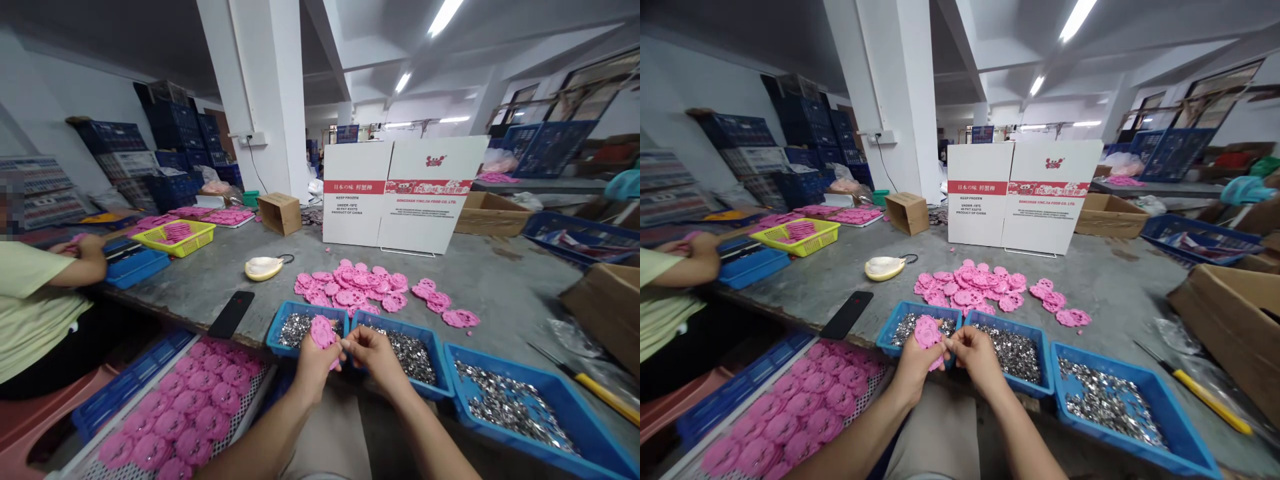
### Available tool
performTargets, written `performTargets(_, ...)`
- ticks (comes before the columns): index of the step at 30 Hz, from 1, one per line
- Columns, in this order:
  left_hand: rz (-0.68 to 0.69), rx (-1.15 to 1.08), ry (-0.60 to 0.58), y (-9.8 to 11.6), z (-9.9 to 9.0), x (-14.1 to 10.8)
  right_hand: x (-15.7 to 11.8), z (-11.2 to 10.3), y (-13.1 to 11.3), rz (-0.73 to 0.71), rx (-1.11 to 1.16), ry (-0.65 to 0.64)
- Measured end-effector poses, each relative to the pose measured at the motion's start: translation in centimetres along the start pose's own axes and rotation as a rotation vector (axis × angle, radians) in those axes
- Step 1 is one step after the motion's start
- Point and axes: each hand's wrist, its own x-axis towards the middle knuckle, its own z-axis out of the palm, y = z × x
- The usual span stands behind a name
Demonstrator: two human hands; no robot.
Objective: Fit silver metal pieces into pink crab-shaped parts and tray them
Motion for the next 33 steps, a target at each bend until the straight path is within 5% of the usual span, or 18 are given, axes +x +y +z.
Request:
performTargets(12,0.005,-0.08,-0.008,0.0,0.1,-0.2,-0.6,-0.8,-0.2,-0.137,0.009,0.169)
performTargets(20,-0.041,-0.062,-0.064,0.0,0.1,-0.5,-0.8,-1.4,-0.4,-0.046,-0.148,-0.016)
performTargets(33,-0.171,-0.149,-0.218,-1.0,-0.7,-0.1,-0.9,-2.0,-0.7,0.068,-0.009,-0.109)
